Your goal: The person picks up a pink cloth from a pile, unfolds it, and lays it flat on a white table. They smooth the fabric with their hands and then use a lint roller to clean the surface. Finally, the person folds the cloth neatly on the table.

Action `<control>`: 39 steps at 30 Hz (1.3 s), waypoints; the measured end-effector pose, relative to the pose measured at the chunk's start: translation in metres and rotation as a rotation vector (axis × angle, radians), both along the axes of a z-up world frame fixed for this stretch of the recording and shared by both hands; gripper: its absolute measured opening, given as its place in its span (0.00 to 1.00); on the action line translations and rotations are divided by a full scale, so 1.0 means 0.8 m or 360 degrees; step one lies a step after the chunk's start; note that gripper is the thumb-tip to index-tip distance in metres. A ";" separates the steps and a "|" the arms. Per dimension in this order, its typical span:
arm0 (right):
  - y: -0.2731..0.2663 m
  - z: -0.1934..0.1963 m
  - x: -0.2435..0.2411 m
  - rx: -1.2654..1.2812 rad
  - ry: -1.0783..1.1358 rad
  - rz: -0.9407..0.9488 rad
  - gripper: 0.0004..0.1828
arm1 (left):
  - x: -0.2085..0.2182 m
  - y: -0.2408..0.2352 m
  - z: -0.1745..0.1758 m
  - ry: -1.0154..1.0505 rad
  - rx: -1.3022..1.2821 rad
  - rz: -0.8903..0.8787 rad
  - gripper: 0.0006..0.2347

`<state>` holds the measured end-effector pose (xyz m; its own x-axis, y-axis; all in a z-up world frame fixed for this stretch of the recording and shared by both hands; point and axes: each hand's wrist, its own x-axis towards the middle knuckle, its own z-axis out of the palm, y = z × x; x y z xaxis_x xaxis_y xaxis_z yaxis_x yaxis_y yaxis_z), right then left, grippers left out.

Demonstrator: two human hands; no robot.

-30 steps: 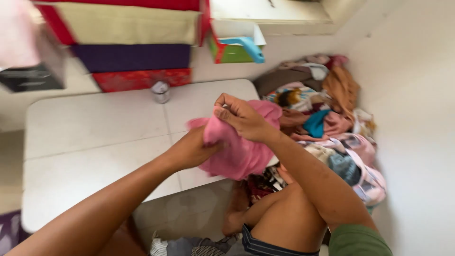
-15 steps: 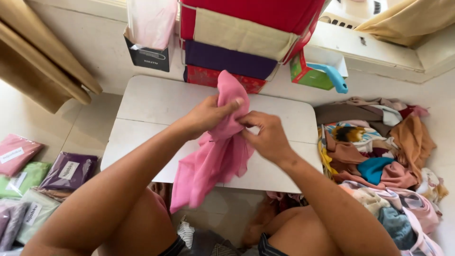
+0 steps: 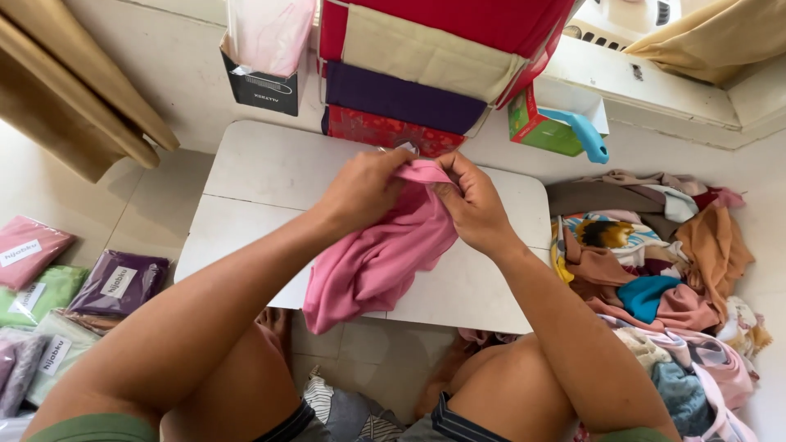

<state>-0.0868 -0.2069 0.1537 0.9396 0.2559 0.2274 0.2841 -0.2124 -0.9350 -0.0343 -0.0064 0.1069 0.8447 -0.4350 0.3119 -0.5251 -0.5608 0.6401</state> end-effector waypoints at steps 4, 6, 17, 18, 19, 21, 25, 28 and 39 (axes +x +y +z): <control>-0.016 0.019 -0.008 -0.0429 0.0000 -0.0042 0.07 | 0.029 0.028 -0.007 -0.0249 0.0078 0.0179 0.10; -0.028 0.026 -0.010 -0.0799 -0.0070 0.0010 0.18 | 0.031 0.040 -0.001 -0.0395 0.0260 0.0333 0.12; -0.067 -0.002 -0.008 -0.0709 -0.0059 0.0012 0.05 | -0.001 0.105 0.066 -0.1291 0.0416 0.0513 0.03; -0.065 -0.013 -0.006 -0.0277 0.0316 0.0278 0.04 | -0.022 0.112 0.095 -0.1295 0.0331 0.0487 0.04; -0.066 -0.013 -0.009 -0.0275 0.0312 0.0282 0.04 | -0.022 0.116 0.097 -0.1298 0.0334 0.0491 0.04; -0.068 -0.014 -0.015 -0.0347 0.0544 0.0317 0.08 | -0.021 0.125 0.100 -0.1369 0.0414 0.0640 0.02; -0.078 0.006 -0.020 -0.0319 0.0616 0.0375 0.16 | -0.023 0.152 0.106 -0.1327 0.0340 0.0762 0.04; -0.094 0.015 -0.017 -0.0701 0.0641 0.0241 0.16 | -0.011 0.183 0.101 -0.1413 0.0433 0.0996 0.14; -0.182 -0.011 -0.009 -0.0088 0.0088 -0.0418 0.11 | -0.017 0.228 0.095 -0.1046 -0.0011 0.0706 0.04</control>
<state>-0.0942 -0.3521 0.1453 0.9859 0.0123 0.1666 0.1616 -0.3230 -0.9325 -0.0479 0.1764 0.1832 0.5803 -0.0971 0.8086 -0.5253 -0.8033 0.2806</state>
